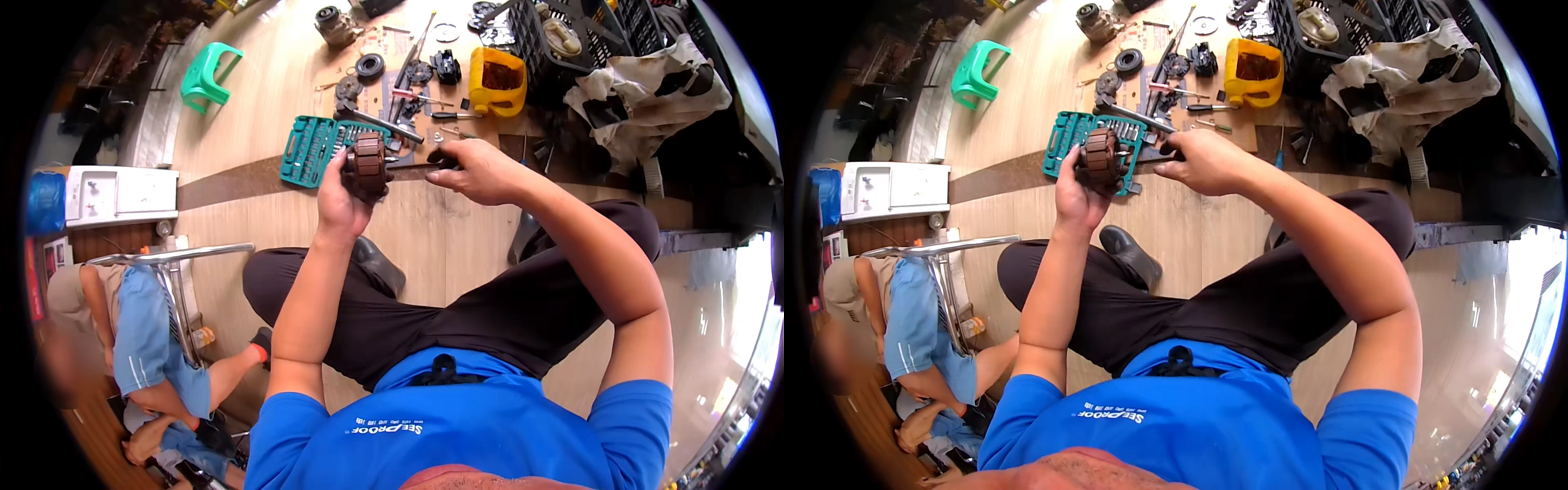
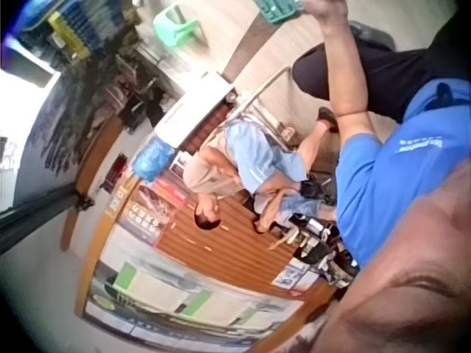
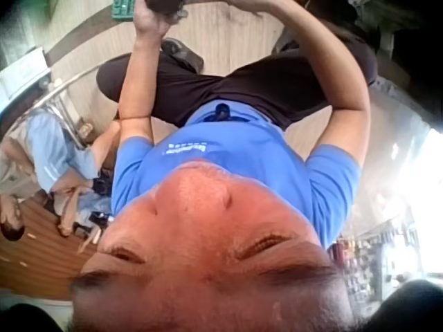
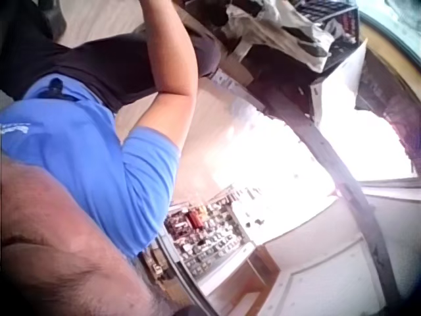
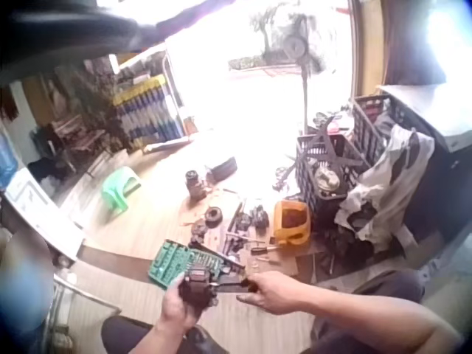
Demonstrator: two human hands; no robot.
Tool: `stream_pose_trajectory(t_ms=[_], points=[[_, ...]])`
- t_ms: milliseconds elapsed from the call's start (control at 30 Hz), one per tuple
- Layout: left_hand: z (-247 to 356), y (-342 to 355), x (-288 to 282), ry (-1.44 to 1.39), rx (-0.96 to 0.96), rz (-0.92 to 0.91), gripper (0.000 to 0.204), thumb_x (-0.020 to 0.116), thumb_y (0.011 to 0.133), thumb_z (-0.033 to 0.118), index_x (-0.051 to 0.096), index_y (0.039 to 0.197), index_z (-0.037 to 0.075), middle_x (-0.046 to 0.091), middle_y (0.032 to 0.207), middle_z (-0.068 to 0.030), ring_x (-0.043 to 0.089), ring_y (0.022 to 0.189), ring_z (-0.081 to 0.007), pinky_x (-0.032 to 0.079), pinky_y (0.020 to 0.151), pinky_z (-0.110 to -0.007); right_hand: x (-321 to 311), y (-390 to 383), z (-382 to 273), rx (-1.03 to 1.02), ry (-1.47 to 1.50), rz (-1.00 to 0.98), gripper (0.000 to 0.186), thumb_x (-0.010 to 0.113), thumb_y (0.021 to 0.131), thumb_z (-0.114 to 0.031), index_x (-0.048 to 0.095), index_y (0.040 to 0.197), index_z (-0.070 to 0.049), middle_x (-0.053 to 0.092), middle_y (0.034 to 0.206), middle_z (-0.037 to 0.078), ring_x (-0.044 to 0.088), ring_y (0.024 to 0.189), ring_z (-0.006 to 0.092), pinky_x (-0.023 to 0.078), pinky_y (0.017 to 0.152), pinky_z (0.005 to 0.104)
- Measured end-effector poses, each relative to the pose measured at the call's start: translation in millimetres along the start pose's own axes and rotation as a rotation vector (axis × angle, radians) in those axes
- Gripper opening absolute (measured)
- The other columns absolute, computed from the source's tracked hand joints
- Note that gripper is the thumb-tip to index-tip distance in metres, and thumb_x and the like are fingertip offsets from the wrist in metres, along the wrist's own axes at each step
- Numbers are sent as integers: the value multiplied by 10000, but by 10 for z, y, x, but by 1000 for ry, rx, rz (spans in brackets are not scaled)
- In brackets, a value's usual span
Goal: The person cleans and reassembles a motor component by hand, using a small brush to sweep away debris and then wiping the surface with a cloth.
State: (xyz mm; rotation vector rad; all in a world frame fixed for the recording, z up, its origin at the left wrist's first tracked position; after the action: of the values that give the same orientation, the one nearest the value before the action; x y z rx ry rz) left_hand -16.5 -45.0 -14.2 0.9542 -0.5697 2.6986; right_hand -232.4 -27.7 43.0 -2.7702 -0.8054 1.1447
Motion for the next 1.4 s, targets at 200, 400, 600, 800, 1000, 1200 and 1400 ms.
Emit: stream_pose_trajectory(t_ms=[200, 400, 600, 800, 1000, 1200, 1400], points=[[-260, -194, -9, -95, -237, 11, 612, 281, 970, 570, 538, 1264, 99, 662, 1053, -177, 625, 746, -236, 487, 572, -306, 460, -12, 75, 46, 76, 61, 421, 662, 870, -330, 578, 1026, 52, 634, 997, 278, 591, 1012, 430, 468, 865, 476], [-356, -100, -134, -243, -259, -2, 609, 255, 971, 550, 536, 1252, 88, 652, 1066, -225, 630, 676, -262, 481, 509, -312, 595, 214, 106, 1, 124, 92, 477, 670, 862, -295, 503, 1142, 54, 621, 1024, 279, 595, 1015, 426, 476, 869, 472], [-476, -71, -64, -360, -311, -65, 615, 282, 962, 571, 539, 1255, 96, 650, 1066, -241, 636, 657, -294, 487, 529, -359, 523, 227, 31, -1, 179, 118, 499, 689, 845, -260, 496, 1186, 49, 606, 1084, 272, 580, 1057, 419, 474, 906, 463], [-566, -51, -153, -380, -309, -62, 601, 279, 964, 577, 537, 1279, 135, 648, 1105, -203, 656, 793, -306, 505, 570, -368, 535, 239, -4, -59, 207, 130, 512, 695, 837, -248, 501, 1191, 66, 598, 1096, 279, 575, 1069, 418, 466, 922, 460], [-579, 7, -171, -421, -256, -43, 611, 274, 967, 578, 528, 1297, 131, 612, 1213, -136, 631, 1036, -344, 537, 612, -406, 544, 220, -65, -94, 189, 103, 531, 678, 849, -231, 480, 1234, 76, 570, 1157, 291, 553, 1110, 421, 450, 958, 452], [-597, 9, -192, -452, -234, -65, 589, 282, 975, 556, 543, 1273, 120, 615, 1202, -123, 623, 1048, -348, 551, 630, -436, 547, 202, -75, -98, 170, 124, 543, 657, 869, -253, 467, 1248, 87, 562, 1174, 290, 540, 1138, 410, 436, 983, 443], [-580, 1, -166, -482, -237, -69, 577, 299, 977, 540, 553, 1254, 102, 627, 1171, -120, 629, 1023, -348, 569, 651, -458, 542, 206, -85, -88, 171, 87, 543, 651, 875, -251, 462, 1254, 89, 561, 1175, 287, 538, 1141, 407, 435, 987, 438]])
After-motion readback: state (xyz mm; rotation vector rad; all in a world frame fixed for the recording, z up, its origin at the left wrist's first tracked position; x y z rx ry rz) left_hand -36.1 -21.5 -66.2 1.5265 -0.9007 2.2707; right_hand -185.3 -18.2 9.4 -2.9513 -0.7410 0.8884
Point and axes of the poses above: each hand's wrist, its own y-axis towards the middle knuckle, its own x-axis out of the palm, z = x × y, the point moved 5 cm from there along y, towards the middle knuckle
